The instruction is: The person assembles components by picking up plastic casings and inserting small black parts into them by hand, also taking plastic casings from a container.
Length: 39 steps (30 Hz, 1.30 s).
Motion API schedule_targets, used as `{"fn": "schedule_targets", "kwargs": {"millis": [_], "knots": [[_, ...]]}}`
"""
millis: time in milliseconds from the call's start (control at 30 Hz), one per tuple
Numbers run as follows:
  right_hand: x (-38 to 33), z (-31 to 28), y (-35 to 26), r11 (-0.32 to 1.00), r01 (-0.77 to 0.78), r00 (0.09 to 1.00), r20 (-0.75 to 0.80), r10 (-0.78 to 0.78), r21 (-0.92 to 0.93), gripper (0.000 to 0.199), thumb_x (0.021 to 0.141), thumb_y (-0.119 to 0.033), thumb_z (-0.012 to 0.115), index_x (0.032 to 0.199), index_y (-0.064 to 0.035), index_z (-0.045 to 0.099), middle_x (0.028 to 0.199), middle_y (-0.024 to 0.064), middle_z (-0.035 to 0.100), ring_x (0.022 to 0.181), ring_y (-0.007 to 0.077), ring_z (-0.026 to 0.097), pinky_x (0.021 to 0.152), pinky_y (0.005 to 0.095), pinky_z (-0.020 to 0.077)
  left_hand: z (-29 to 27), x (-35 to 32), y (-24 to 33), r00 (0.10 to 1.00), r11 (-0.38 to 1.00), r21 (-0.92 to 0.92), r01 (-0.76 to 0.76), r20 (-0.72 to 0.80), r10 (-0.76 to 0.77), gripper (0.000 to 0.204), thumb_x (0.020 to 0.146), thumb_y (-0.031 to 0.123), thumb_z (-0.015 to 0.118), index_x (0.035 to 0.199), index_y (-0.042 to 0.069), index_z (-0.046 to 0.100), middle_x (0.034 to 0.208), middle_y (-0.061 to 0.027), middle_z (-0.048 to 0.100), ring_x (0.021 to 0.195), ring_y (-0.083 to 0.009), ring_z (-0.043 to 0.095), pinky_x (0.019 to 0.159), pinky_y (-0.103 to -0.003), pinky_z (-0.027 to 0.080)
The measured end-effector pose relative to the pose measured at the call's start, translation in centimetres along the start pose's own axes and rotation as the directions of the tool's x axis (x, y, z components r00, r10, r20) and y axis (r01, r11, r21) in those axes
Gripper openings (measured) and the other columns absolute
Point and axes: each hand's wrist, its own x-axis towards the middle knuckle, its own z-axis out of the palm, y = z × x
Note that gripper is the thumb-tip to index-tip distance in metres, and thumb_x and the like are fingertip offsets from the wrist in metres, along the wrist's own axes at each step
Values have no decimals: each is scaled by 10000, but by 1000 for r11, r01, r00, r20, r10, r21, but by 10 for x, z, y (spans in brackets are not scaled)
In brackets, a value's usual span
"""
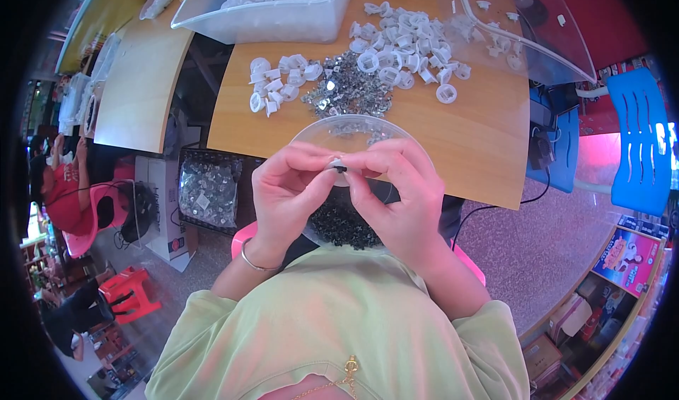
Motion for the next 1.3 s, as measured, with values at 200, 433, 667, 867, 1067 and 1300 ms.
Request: {"fn": "schedule_targets", "kwargs": {"millis": [200, 433, 667, 867, 1067, 1300], "knots": [[-2, 3, 3, 998, -31, 1000, -5, 31, 50, 269, 658, 86, 681, 891, -46, 656, 784, 54, 573, 686, 145, 579, 597, 246, 491, -1, -1, -1, 1000, 1000, -23, -21, -5, 21, 139, 773, -110, 599, 899, -53, 596, 1006, -125, 583, 917, -157, 611, 776, -246, 524], [-3, 6, 4, 995, -62, 997, -45, 66, 81, 245, 645, 32, 715, 866, -36, 635, 787, 64, 590, 699, 167, 580, 625, 272, 473, 4, -1, -3, 996, 996, -11, -88, -33, 88, 141, 769, -133, 583, 889, -58, 583, 1021, -141, 571, 938, -174, 607, 798, -256, 529], [-1, 8, 4, 997, 51, 993, -100, -57, -62, 263, 612, 9, 728, 846, -64, 635, 762, 73, 585, 690, 203, 579, 641, 308, 485, 6, -1, -4, 980, 978, 82, -194, -27, 197, 146, 758, -137, 596, 879, -55, 583, 1028, -156, 576, 926, -185, 616, 774, -253, 543], [2, 11, 4, 979, 131, 981, -121, -151, -158, 245, 608, -3, 735, 816, -73, 625, 736, 59, 570, 672, 195, 578, 609, 300, 485, 6, 1, -4, 963, 951, 168, -260, -29, 268, 143, 744, -132, 620, 854, -48, 583, 1007, -162, 593, 880, -171, 623, 724, -237, 544], [4, 14, 3, 966, 172, 970, -141, -201, -192, 239, 607, -1, 734, 802, -80, 620, 723, 49, 562, 661, 192, 585, 580, 286, 484, 6, 3, -5, 938, 907, 268, -326, -32, 346, 150, 725, -112, 654, 827, -22, 591, 959, -146, 625, 819, -131, 618, 633, -211, 516], [4, 12, 7, 964, 219, 965, -111, -236, -148, 270, 606, 22, 729, 837, -82, 634, 750, 46, 570, 679, 185, 590, 593, 284, 484, -1, 1, 1, 900, 805, 429, -411, 50, 432, 191, 694, -86, 694, 842, 1, 610, 972, -148, 640, 799, -186, 636, 626, -239, 516]]}}
